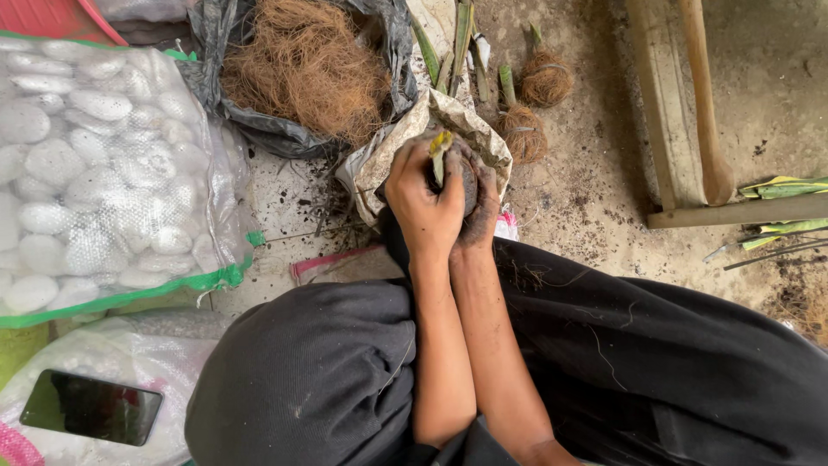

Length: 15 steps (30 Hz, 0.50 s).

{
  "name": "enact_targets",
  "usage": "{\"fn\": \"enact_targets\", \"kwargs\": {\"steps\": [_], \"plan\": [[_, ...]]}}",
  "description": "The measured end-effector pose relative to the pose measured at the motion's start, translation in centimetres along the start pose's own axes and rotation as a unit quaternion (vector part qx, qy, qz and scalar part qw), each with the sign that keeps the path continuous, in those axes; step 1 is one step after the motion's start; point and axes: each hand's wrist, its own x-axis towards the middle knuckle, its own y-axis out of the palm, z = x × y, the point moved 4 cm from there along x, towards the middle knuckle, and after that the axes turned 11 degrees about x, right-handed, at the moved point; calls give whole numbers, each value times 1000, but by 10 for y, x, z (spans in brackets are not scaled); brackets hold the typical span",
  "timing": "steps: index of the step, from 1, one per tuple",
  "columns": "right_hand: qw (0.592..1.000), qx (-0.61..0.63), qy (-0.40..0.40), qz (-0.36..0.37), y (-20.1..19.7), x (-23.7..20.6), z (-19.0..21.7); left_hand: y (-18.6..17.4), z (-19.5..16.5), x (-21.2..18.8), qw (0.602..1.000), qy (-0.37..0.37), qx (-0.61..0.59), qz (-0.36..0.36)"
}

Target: The person sits cross-legged and wraps a small plant with a long leaf in a ball of dark soil or compost. They repeatedly press and shape the soil around the plant base with both hands, occasionally adding more soil from a nearby sack.

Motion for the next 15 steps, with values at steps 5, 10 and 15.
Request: {"fn": "enact_targets", "kwargs": {"steps": [5,10,15], "plan": [[983,-79,-102,131,5,-7,8,-5,-3,-9,997,-16,30,-71],[974,-153,-161,35,15,-7,23,17,2,-14,994,-43,-96,-9],[969,-185,-136,86,40,-8,20,21,26,-17,980,-126,-152,-25]]}}
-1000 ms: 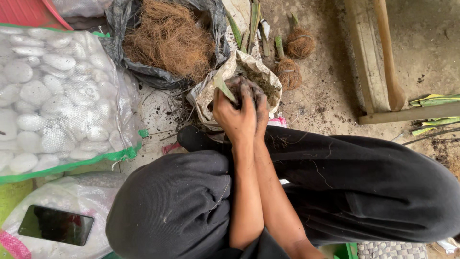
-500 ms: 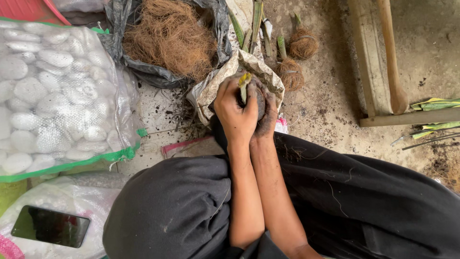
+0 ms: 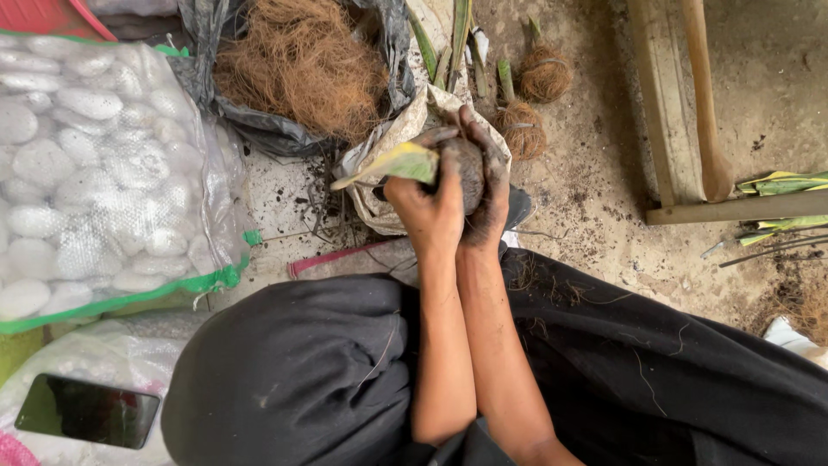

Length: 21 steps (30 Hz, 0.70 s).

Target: The person sits cross-legged and wraps a small plant with a long leaf in a ball of dark soil or compost. They repeatedly press and shape the soil around the plant base with both hands, occasionally adding more soil from a nearby sack.

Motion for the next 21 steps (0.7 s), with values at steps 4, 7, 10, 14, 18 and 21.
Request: {"fn": "enact_targets", "kwargs": {"steps": [4,7,10,14,18,21], "plan": [[999,-35,12,10,18,-1,6,-6,5,-2,999,16,-14,-43],[995,86,54,-10,22,0,7,-5,5,3,992,-62,-107,4],[966,215,132,58,18,4,2,-12,-16,14,997,6,-56,62],[979,154,132,1,-11,2,-15,-23,-56,15,951,247,182,-26],[979,187,82,3,-29,4,-26,-15,-53,18,967,150,199,-46],[994,97,41,-4,-30,7,-26,-1,-34,18,996,44,74,10]]}}
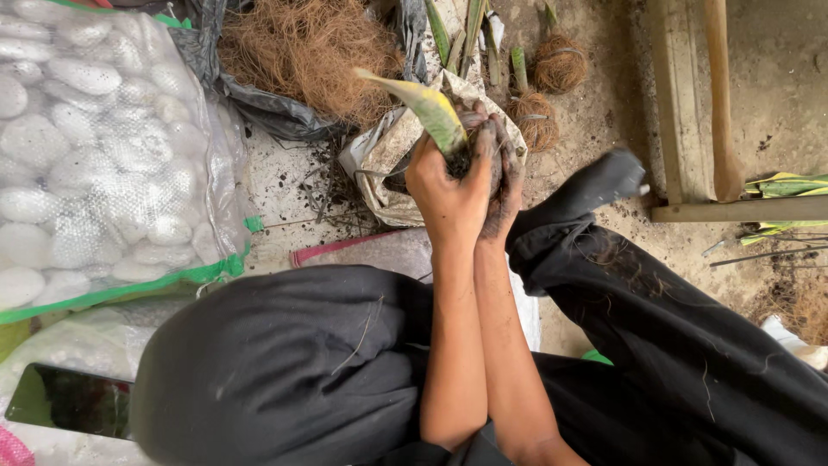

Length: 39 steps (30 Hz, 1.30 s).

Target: The person sits cross-legged and wraps a small plant with a long leaf in a ball of dark soil or compost. They repeatedly press and shape the soil around the plant base with both hands, occasionally adding more soil from a nearby sack.

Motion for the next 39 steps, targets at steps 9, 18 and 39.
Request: {"fn": "enact_targets", "kwargs": {"steps": [9,18,39], "plan": [[992,92,84,-21,19,-2,22,17,27,9,995,-34,-45,78],[989,-58,-21,-137,-14,3,2,23,28,20,989,-61,107,84],[986,-80,-38,-138,23,33,-25,34,53,53,980,-156,-16,120]]}}
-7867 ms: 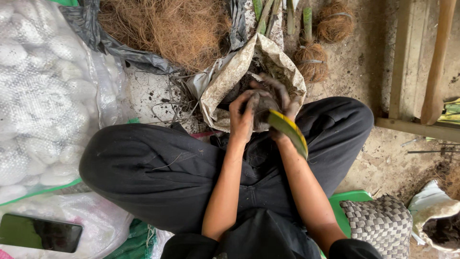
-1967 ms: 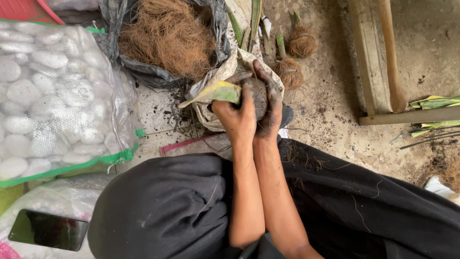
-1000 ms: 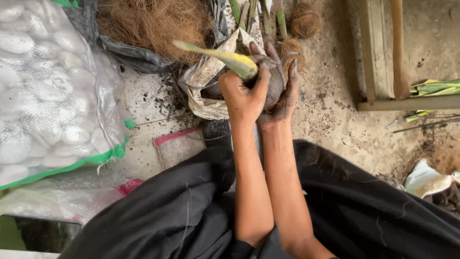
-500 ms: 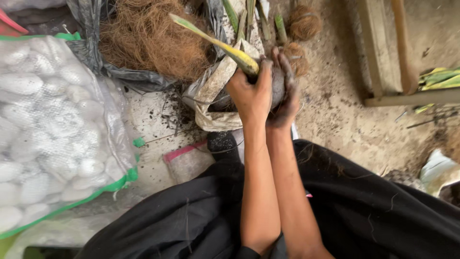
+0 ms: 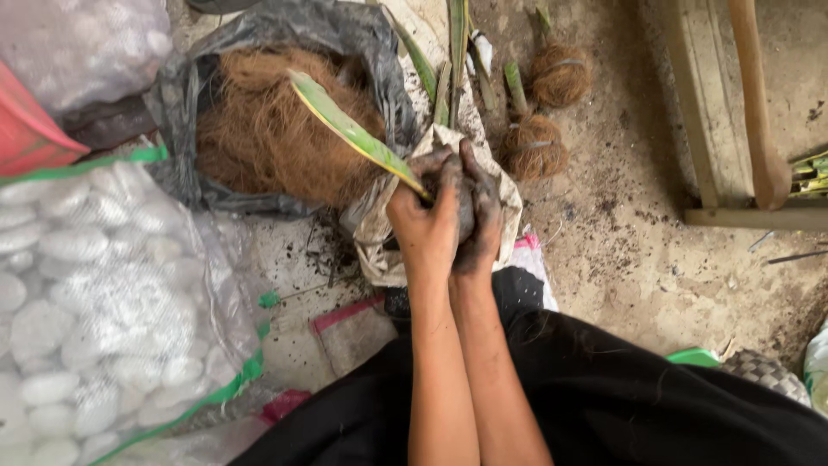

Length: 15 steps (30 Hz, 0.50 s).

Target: The person sits cross-legged and wraps a small plant with a long leaf in a ball of dark soil or compost. They repeatedly press and shape the soil around the plant base with both hands, occasionally adding more soil from a nearby sack.

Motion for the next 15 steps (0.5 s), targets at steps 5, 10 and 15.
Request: {"fn": "enact_targets", "kwargs": {"steps": [5,10,15], "plan": [[991,83,103,-25,-2,30,0,16,32,23,995,-50,89,23],[974,117,189,-47,-5,54,-1,22,21,40,993,95,49,51],[998,23,42,-40,-12,69,5,29,12,52,990,110,82,-28]]}}
